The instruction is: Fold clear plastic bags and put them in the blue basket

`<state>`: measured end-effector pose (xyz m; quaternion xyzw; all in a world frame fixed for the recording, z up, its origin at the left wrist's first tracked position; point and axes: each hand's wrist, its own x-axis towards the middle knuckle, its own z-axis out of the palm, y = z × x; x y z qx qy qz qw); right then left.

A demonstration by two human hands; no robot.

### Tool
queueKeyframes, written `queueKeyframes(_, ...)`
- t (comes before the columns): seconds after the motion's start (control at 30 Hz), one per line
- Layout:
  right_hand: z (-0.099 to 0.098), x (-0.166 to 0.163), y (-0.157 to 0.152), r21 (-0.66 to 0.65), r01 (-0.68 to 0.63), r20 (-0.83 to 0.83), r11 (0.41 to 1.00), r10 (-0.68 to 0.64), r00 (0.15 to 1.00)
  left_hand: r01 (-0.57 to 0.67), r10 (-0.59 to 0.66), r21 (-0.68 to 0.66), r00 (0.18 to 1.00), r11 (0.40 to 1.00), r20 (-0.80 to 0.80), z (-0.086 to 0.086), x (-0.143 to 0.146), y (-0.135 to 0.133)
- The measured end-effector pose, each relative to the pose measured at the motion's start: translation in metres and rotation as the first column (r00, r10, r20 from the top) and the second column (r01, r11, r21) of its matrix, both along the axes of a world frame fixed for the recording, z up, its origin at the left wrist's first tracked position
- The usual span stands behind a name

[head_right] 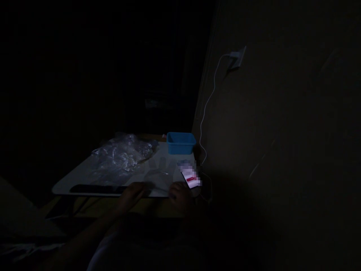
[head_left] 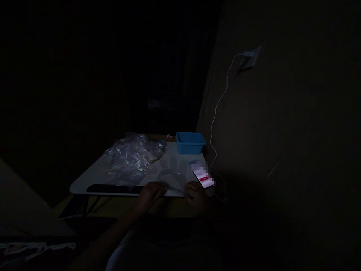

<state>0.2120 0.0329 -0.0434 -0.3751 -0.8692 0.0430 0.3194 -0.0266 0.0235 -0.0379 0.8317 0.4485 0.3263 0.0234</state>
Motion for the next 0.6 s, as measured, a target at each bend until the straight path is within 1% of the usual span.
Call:
queueKeyframes(0.13,0.0,-0.001,-0.001,-0.033,0.041,-0.091,0.999,-0.044,0.995,-0.009,0.012,-0.039,0.998,0.999,0.069,0.003,-0.002,-0.001)
queueKeyframes(0.3,-0.004,-0.003,0.003,-0.083,0.075,-0.142,0.994,-0.086,0.986,0.002,0.015,-0.097,0.984,0.995,0.178,0.006,-0.001,-0.001)
queueKeyframes(0.43,-0.006,-0.006,0.009,-0.188,0.102,-0.209,0.977,-0.141,0.968,0.001,0.029,-0.119,0.967,0.993,0.255,0.009,-0.001,-0.001)
queueKeyframes(0.53,-0.005,-0.007,0.013,-0.251,0.132,-0.232,0.959,-0.192,0.954,-0.014,0.035,-0.086,0.968,0.996,0.247,0.011,-0.005,0.002)
queueKeyframes(0.6,-0.004,-0.006,0.015,-0.272,0.125,-0.244,0.954,-0.194,0.95,0.003,0.011,-0.066,0.977,0.998,0.214,0.011,-0.01,0.004)
